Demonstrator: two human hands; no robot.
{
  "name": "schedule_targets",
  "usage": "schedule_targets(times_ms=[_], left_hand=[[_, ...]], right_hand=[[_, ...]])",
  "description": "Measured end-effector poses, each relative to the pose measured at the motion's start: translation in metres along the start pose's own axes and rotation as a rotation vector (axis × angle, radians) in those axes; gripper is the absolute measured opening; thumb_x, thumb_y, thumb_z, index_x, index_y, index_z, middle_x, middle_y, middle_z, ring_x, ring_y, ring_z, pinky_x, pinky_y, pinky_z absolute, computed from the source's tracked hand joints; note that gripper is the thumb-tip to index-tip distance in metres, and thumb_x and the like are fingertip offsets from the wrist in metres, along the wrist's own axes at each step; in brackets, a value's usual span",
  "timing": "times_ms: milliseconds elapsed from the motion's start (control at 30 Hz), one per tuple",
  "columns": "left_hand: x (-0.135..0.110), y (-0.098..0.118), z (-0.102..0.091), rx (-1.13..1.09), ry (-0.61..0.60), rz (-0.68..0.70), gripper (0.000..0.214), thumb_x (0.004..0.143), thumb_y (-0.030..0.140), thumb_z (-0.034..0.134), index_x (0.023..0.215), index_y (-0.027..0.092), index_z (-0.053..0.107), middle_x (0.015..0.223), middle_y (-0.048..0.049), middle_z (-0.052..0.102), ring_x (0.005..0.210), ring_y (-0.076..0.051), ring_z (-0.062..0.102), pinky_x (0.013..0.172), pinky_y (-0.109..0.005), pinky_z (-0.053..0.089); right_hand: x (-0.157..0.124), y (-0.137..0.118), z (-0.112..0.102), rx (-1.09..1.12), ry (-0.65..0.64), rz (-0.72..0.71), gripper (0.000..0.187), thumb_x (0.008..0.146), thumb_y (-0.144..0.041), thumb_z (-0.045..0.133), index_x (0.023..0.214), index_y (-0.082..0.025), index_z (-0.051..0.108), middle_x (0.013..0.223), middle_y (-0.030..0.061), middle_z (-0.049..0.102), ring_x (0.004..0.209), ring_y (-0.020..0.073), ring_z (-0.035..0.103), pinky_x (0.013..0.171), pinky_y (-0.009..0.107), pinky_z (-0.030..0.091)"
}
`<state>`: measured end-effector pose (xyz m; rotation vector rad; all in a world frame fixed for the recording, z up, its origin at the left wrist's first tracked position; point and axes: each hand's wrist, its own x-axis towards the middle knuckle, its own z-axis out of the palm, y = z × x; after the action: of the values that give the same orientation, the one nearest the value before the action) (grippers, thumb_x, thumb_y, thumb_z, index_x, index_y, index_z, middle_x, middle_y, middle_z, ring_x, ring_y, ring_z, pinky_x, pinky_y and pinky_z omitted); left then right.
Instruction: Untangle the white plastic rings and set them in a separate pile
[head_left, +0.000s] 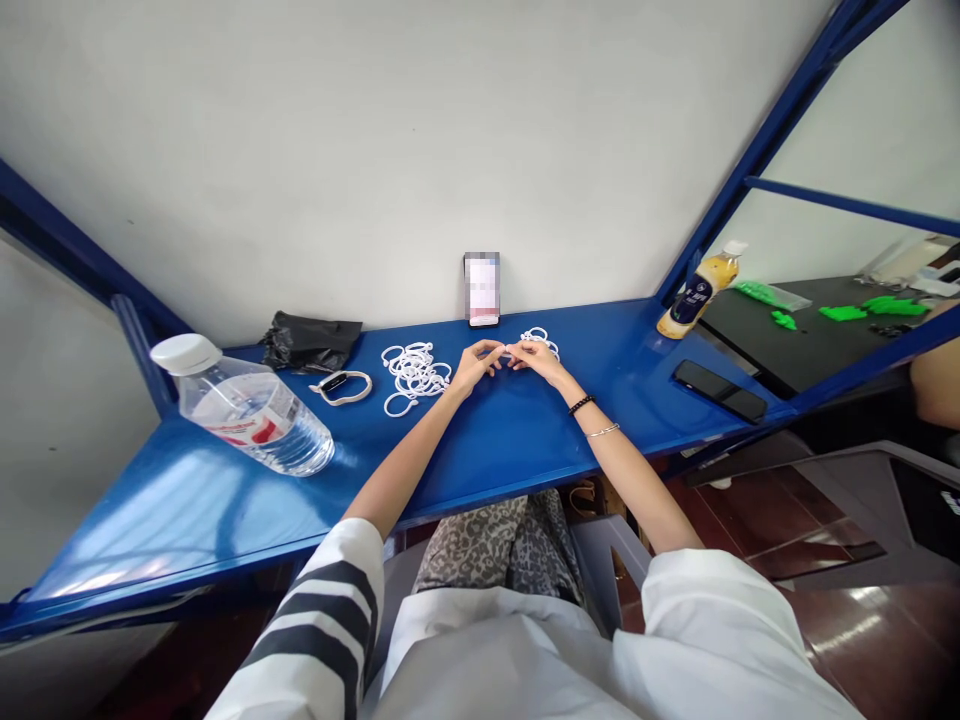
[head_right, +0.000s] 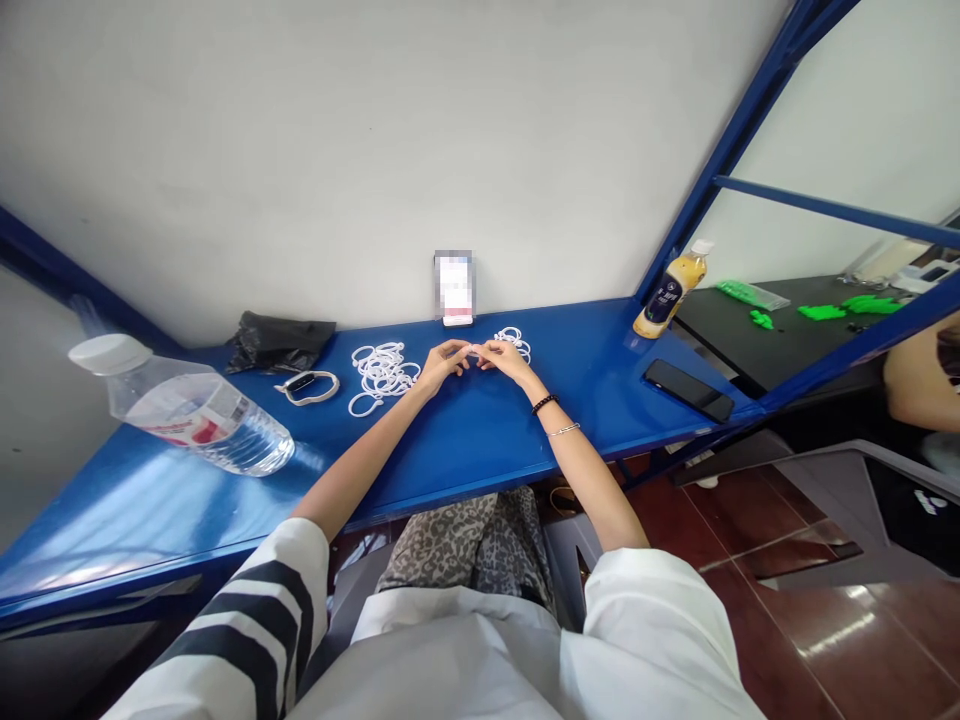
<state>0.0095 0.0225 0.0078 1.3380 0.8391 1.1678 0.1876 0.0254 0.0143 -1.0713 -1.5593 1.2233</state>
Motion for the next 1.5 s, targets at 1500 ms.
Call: schedule_targets(times_ms=[1500], left_hand=[[0.001,-0.011,0.003,0.481,0.027,0.299,0.021,0.090,0.038,0.052,0.083,0.018,0.057,0.065,0.0010,0.060,0.049,-0.010,0.052,0.056,-0.023,0.043]], right_hand=[[-0.003,-0.001,0.001,-0.599,0.108,-0.364,0.038,0.079,-0.042,0.068,0.111,-0.022,0.064,0.108,0.0075,0.062,0.064,0.0132,0.055,0.065,0.032,0.051]])
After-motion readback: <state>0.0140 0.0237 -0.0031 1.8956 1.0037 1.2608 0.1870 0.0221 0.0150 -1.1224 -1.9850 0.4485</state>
